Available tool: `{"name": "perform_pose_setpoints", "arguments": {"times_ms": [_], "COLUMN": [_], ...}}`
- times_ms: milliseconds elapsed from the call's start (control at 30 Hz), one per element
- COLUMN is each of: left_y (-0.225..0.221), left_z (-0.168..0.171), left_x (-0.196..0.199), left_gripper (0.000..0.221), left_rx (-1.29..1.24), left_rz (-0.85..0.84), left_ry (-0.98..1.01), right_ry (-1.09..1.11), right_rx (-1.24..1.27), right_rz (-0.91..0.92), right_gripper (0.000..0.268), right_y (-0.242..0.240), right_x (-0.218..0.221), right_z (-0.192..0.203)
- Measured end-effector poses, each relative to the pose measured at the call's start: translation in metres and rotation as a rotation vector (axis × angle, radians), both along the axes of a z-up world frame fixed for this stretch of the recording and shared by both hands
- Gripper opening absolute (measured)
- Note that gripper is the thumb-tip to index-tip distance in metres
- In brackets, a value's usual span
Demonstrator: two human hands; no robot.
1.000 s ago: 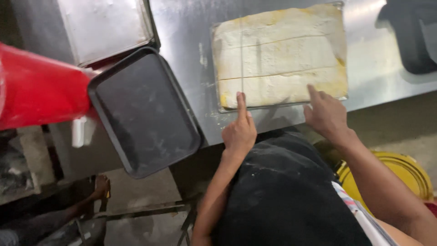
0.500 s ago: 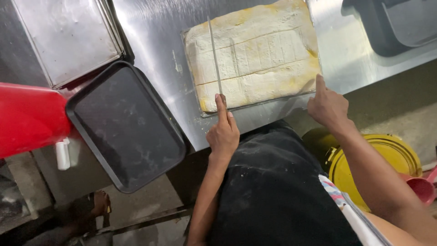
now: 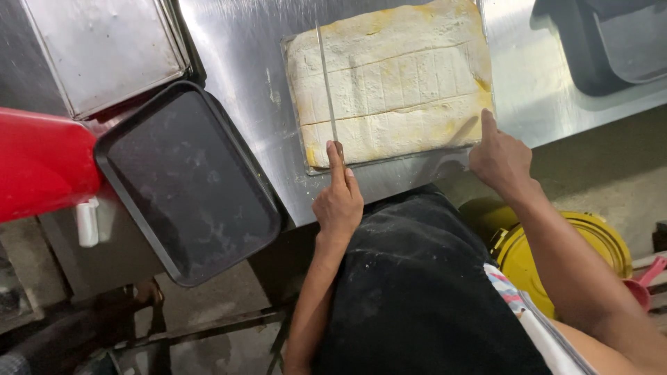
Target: Use a long knife to slice a large sheet of dough into rectangular portions on a stainless steel work table.
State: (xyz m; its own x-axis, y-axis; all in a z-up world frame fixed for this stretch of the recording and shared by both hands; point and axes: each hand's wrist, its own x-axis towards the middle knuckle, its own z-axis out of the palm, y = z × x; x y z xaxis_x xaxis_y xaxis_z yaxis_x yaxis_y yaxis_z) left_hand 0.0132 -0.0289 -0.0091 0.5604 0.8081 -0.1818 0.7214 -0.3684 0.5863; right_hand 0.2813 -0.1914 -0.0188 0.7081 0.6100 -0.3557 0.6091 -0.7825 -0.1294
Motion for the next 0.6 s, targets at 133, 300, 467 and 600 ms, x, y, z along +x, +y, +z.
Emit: {"name": "perform_pose_setpoints", "arguments": {"times_ms": [133, 300, 467, 600], "left_y": [0.001, 0.003, 0.005, 0.007], "left_z": [-0.003, 0.004, 0.008, 0.010], "left_x": [-0.002, -0.001, -0.001, 0.000], "left_gripper": [0.071, 0.070, 0.071, 0.070], "left_rx": [0.058, -0.013, -0.015, -0.072], "left_rz": [-0.007, 0.013, 0.007, 0.009], "left_ry": [-0.083, -0.022, -0.012, 0.020], "right_ry": [0.027, 0.004, -0.224, -0.254], "right_rx": [0.014, 0.082, 0.183, 0.245], "right_rz": [0.013, 0.027, 0.160, 0.211], "right_gripper": [0.074, 0.060, 0.056, 0.053], "right_y": [0.004, 0.002, 0.003, 0.006], "right_x": [0.001, 0.022, 0.055, 0.071], "right_z": [0.003, -0.013, 0.000, 0.003]}}
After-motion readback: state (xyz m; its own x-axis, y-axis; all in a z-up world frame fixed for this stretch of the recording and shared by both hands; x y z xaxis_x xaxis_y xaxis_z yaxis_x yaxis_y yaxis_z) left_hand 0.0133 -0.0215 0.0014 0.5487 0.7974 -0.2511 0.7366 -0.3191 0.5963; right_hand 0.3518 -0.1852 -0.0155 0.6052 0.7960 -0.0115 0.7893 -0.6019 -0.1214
